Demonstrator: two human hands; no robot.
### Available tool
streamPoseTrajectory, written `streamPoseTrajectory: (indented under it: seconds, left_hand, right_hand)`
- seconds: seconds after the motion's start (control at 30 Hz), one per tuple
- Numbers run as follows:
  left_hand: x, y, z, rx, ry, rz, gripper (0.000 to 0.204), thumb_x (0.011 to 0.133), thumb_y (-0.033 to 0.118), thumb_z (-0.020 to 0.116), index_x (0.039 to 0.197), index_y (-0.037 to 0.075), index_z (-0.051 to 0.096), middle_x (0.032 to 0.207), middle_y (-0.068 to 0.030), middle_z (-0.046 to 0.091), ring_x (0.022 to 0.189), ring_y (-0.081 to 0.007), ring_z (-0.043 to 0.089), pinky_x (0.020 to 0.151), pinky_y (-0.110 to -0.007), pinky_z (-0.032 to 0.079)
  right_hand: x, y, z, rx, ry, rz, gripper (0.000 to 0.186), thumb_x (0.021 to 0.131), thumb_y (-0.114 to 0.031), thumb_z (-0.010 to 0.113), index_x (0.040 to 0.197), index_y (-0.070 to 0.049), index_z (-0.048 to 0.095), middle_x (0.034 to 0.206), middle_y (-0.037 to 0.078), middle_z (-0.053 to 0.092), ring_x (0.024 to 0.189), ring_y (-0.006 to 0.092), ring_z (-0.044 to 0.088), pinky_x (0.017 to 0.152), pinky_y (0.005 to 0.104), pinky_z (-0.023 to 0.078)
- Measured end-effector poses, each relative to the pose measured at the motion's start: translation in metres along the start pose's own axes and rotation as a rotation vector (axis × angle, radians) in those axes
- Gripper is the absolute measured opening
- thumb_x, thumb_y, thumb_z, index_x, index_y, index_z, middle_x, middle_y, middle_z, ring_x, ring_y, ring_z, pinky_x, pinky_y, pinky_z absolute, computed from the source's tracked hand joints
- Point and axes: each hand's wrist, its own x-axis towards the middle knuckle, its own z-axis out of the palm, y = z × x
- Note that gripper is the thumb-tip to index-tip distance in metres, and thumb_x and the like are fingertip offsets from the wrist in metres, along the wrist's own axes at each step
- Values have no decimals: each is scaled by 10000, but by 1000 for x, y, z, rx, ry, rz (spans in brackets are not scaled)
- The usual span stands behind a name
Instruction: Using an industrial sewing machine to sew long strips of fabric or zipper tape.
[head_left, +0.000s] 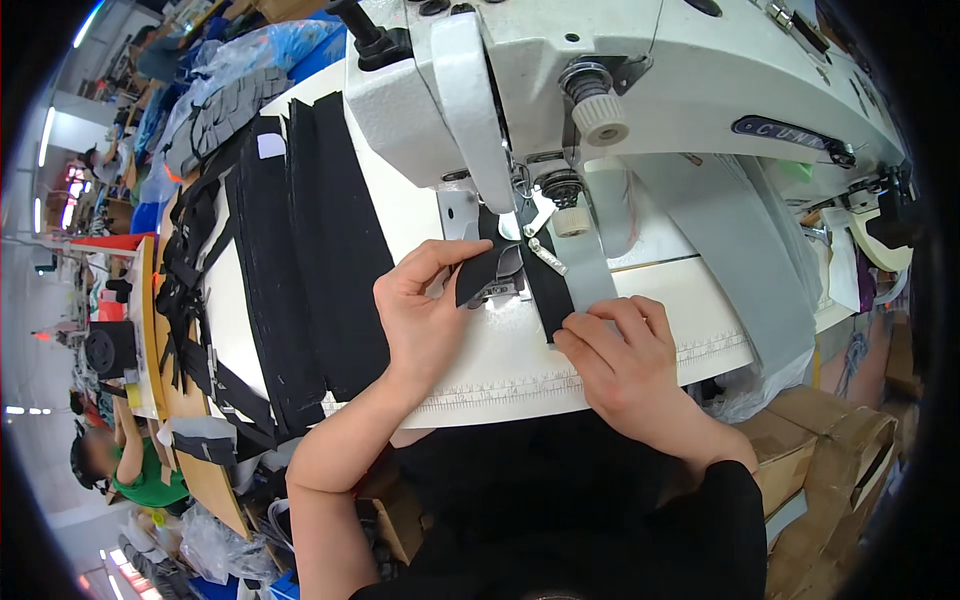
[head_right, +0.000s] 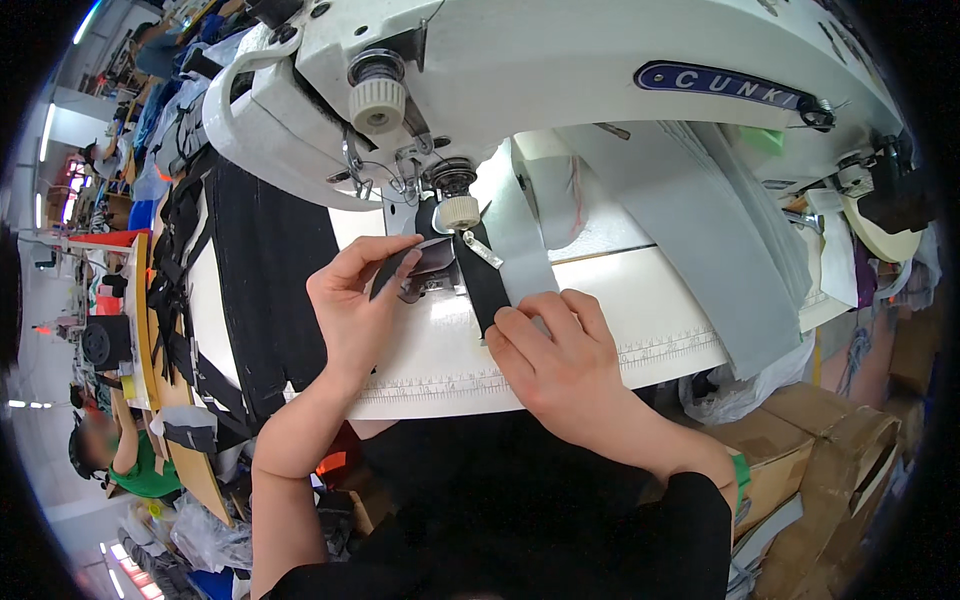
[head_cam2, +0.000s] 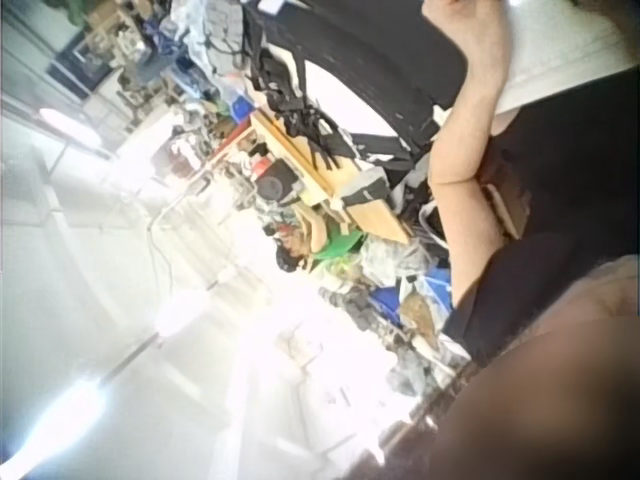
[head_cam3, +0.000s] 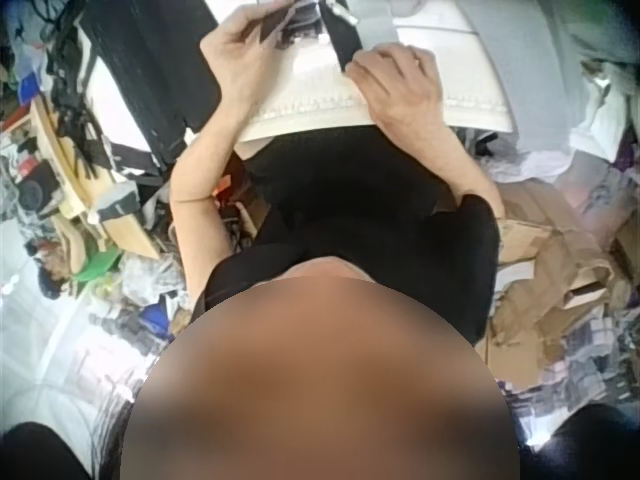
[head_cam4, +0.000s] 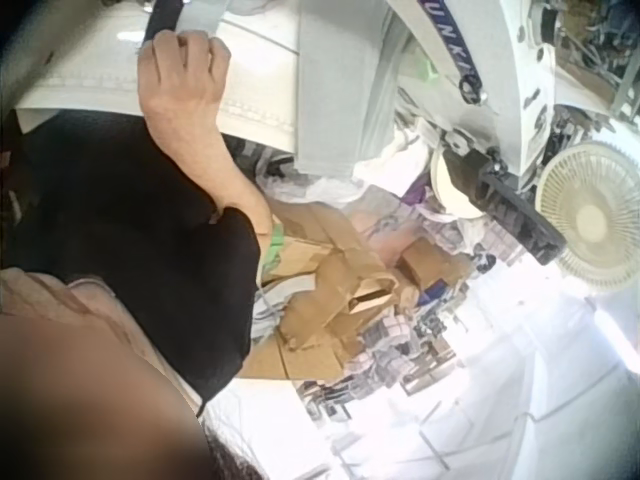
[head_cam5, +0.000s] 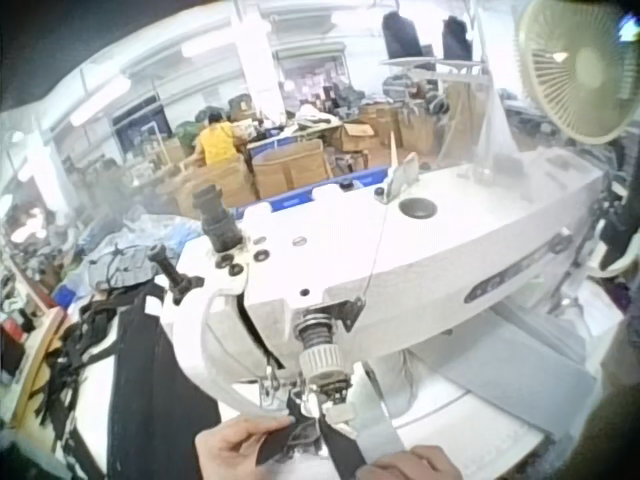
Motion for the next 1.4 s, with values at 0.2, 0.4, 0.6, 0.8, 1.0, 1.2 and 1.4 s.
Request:
streamPoseTrajectory:
  seconds: [0.2,0.4,0.6,0.8,1.0,1.2,1.4]
  left_hand:
    - [0,0,0,36,6,-1,195,881,-102,774,1063,-32,790,1015,-79,774,977,-122,708,953,-257,551]
    - [0,0,1,6,-10,13,246,862,-122,759,1083,-19,787,1044,-80,760,988,-132,698,930,-251,539]
    - [-1,2,0,174,55,132,234,805,-115,753,988,28,784,909,-89,730,815,-191,684,814,-291,560]
    - [-2,1,5,152,35,200,219,824,-112,765,988,28,804,946,-82,738,784,-189,698,811,-294,587]
    - [-1,3,5,129,49,171,241,817,-110,773,990,48,827,1080,-82,742,902,-178,702,755,-286,610]
    - [-1,2,1,195,3,197,234,805,-97,780,984,46,826,1083,-89,766,1011,-200,690,753,-306,612]
    - [2,2,3,258,-12,226,220,806,-86,776,973,48,826,1043,-80,785,991,-224,689,760,-310,611]
  right_hand:
    - [14,2,-11,-272,-111,-285,183,761,-135,663,900,-37,731,996,70,658,1019,241,618,947,374,473]
    - [24,-2,-14,-324,-195,-417,176,776,-160,658,879,-40,735,972,65,657,1035,239,616,963,361,467]
    - [10,0,1,-80,-35,-217,208,743,-126,702,929,-40,737,1016,60,661,1029,253,628,928,396,499]
    - [2,2,9,68,17,-81,258,723,-104,750,978,-65,749,1034,50,659,1009,255,638,898,405,507]
    - [4,0,3,99,1,-59,255,724,-96,750,977,-64,753,1001,48,656,979,248,642,874,402,502]
    - [5,0,4,113,-7,-59,266,723,-76,737,987,-50,758,992,46,654,970,247,639,875,400,492]
    - [7,4,9,133,-7,-33,275,723,-82,735,993,-42,762,973,40,635,962,242,623,886,390,474]
